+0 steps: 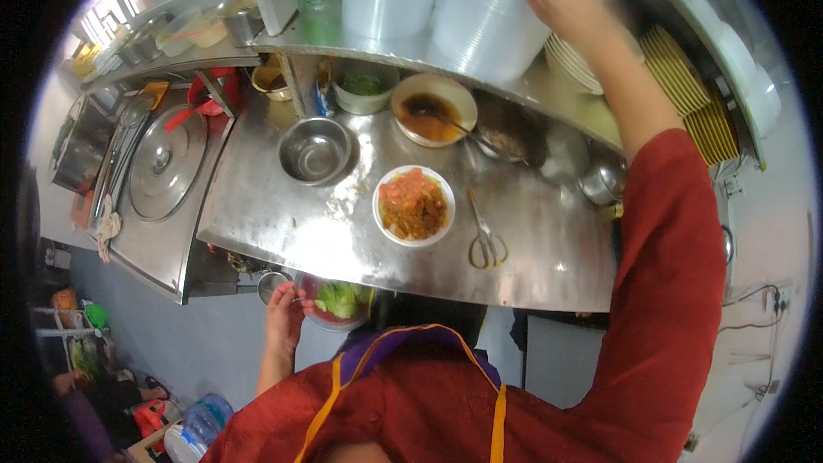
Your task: The person scoops rice into a bowl, adds scrambled eggs, slices of luncheon meat, and a powdered seasoning packet. The person then places a lid on the bowl and sets it on a counter.
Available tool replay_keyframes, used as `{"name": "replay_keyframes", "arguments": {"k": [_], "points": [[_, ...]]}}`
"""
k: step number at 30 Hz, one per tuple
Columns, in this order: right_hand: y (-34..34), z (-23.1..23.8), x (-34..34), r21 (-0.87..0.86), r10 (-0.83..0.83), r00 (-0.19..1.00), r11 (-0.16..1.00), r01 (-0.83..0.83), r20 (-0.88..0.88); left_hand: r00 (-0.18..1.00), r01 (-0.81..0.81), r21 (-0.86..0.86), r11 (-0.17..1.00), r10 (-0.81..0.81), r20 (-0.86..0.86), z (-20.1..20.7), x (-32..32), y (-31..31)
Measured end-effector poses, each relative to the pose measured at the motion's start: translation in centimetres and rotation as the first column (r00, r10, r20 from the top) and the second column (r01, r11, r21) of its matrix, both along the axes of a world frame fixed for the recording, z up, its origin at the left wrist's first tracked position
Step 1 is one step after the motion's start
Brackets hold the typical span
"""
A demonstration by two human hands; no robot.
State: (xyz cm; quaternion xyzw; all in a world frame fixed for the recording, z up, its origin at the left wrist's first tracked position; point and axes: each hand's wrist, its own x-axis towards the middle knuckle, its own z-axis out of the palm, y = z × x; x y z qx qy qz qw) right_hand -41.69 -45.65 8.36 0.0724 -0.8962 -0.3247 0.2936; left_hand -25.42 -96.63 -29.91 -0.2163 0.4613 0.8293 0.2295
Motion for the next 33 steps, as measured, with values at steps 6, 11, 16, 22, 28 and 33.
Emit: {"name": "replay_keyframes", "arguments": {"k": [6, 11, 16, 22, 28, 33], "points": [[1.7, 1.2, -1.2, -0.058, 0.002, 0.988, 0.998, -0.011, -0.156, 0.999, -0.025, -0.04, 0.999, 0.024, -0.021, 0.2, 0.4, -0.3], [1.3, 2.2, -1.1, 0.054, 0.188, 0.969, 0.982, -0.181, -0.159, 0.997, -0.07, -0.098, 0.993, 0.074, 0.034, 0.2, 0.9, -0.6], [-7.6, -0.3, 4.1, 0.029, 0.539, 0.785, 0.829, -0.558, -0.304, 0.981, -0.083, -0.152, 0.985, 0.054, -0.186, 3.6, 1.6, 0.8], [-17.6, -16.7, 15.7, -0.648, 0.86, 0.509, 0.411, -0.641, 0.042, 0.962, 0.128, 0.451, 0.883, 0.0, -0.272, 10.0, 0.3, 4.2], [-17.9, -25.3, 19.5, -0.79, 0.763, 0.627, 0.479, -0.382, 0.159, 0.998, -0.058, 0.242, 0.968, 0.062, -0.005, 6.0, 1.6, 1.8], [-14.3, -27.1, 17.5, -0.996, 0.295, 0.953, 0.072, 0.052, 0.071, 0.96, -0.279, 0.205, 0.938, 0.267, 0.083, 1.6, -0.1, -2.1]]}}
